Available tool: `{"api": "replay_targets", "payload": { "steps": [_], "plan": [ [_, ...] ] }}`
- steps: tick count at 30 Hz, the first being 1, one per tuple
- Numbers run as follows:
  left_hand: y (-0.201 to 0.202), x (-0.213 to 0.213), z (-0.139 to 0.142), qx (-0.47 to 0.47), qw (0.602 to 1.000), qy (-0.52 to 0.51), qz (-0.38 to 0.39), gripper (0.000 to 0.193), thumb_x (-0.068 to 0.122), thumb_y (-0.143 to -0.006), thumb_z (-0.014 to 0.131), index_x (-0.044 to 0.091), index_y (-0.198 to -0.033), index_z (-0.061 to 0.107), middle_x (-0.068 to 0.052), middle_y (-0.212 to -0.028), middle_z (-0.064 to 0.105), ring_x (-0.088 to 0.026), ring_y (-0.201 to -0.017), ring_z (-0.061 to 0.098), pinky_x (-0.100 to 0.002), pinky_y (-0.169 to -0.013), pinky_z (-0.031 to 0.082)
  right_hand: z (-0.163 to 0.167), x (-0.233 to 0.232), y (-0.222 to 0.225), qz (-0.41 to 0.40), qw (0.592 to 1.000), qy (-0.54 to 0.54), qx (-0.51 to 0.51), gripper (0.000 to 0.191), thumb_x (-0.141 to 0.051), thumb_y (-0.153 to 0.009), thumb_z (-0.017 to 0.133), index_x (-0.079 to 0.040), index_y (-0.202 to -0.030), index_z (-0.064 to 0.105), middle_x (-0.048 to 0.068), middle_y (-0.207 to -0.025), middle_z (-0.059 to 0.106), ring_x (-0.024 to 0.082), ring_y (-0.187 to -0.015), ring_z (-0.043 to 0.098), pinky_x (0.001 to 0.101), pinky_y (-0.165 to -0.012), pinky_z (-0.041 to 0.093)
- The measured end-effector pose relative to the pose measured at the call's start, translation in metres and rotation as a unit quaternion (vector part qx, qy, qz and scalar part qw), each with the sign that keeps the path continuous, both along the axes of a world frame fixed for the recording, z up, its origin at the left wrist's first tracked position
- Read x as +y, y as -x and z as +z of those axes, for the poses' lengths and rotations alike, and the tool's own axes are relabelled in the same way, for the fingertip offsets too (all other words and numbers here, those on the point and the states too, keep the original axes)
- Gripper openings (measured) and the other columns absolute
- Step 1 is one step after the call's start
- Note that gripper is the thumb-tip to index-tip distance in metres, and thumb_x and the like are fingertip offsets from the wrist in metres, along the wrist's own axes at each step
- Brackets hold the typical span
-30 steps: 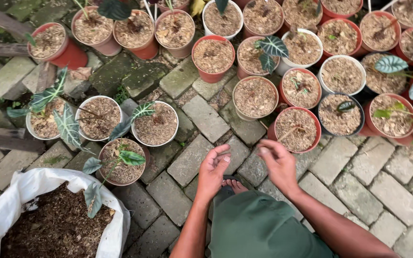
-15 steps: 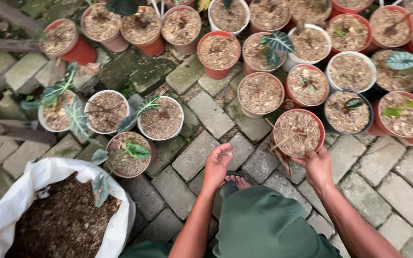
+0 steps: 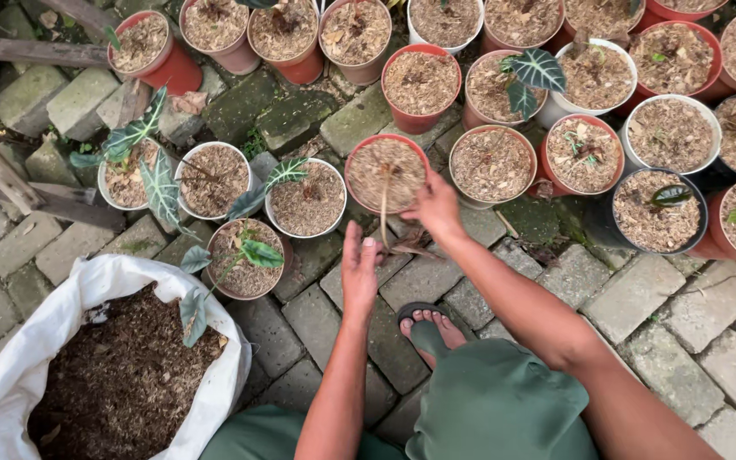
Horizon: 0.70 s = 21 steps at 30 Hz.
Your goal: The person fills several plastic pots with soil from a large white sack, places small seedlings into the pots, and arranges the potted plants on a paved outdoor area.
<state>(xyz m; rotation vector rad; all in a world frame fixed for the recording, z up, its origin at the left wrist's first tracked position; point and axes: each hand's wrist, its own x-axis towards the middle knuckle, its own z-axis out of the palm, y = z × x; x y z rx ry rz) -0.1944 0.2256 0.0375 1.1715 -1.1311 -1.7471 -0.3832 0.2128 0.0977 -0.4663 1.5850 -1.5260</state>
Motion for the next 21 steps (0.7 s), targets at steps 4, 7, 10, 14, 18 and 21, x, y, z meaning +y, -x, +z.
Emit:
{"api": "replay_targets", "payload": {
  "steps": [4,7,10,14,18,21],
  "plan": [
    [0.007,0.009,0.006,-0.081,0.996,0.027,-0.029,0.077,0.022,-0.101,0.064,0.010,-0.166,0.026,-0.024,-0.140,0.063,-0.020,-0.116,0.064,-0.032,-0.098,0.053,-0.010,-0.004,-0.001,0.004,0.999,-0.045,0.020,0.052,-0.006,-0.101,0.052,-0.004,-0.152,0.042,0.019,-0.127,0.066,0.024,-0.083,0.074,0.0352,-0.065,0.067],
    [0.019,0.021,0.018,-0.102,0.993,0.011,-0.058,0.081,0.019,-0.094,0.067,0.010,-0.164,0.027,-0.029,-0.144,0.060,-0.026,-0.121,0.064,-0.036,-0.102,0.052,-0.026,0.032,0.012,0.026,0.999,0.012,-0.033,0.059,-0.018,-0.103,0.057,-0.003,-0.156,0.036,0.020,-0.138,0.059,0.024,-0.095,0.072,0.0355,-0.077,0.063],
    [0.029,0.034,0.037,-0.243,0.942,0.226,-0.044,0.080,0.014,-0.093,0.074,0.004,-0.159,0.029,-0.031,-0.159,0.040,-0.035,-0.142,0.045,-0.044,-0.113,0.039,-0.041,0.121,0.028,-0.029,0.994,-0.013,-0.107,0.071,-0.042,-0.101,0.053,-0.006,-0.155,0.024,0.022,-0.145,0.052,0.029,-0.101,0.072,0.0393,-0.086,0.062],
    [0.039,0.051,0.056,-0.344,0.848,0.402,0.034,0.083,0.009,-0.084,0.076,-0.003,-0.154,0.032,-0.039,-0.156,0.032,-0.051,-0.144,0.030,-0.053,-0.115,0.024,-0.054,0.225,0.099,-0.315,0.943,0.068,-0.082,0.074,-0.051,-0.110,0.056,0.015,-0.128,0.027,0.043,-0.140,0.046,0.046,-0.114,0.071,0.0573,-0.099,0.062],
    [0.048,0.069,0.052,-0.222,0.885,0.408,-0.036,0.056,0.007,-0.092,0.067,0.001,-0.144,0.050,-0.024,-0.152,0.048,-0.039,-0.143,0.046,-0.046,-0.120,0.035,-0.051,0.283,0.186,-0.447,0.884,0.071,-0.115,0.049,-0.028,-0.107,0.039,-0.003,-0.147,0.028,0.022,-0.139,0.044,0.044,-0.112,0.071,0.0498,-0.095,0.063],
    [0.066,0.079,0.033,-0.158,0.948,0.211,-0.178,0.041,0.011,-0.096,0.065,0.003,-0.137,0.065,-0.017,-0.140,0.066,-0.028,-0.129,0.065,-0.038,-0.110,0.050,-0.045,0.286,0.202,-0.377,0.916,0.095,-0.101,0.041,-0.004,-0.103,0.036,0.010,-0.142,0.037,0.028,-0.140,0.054,0.042,-0.109,0.071,0.0483,-0.088,0.066]
  ]
}}
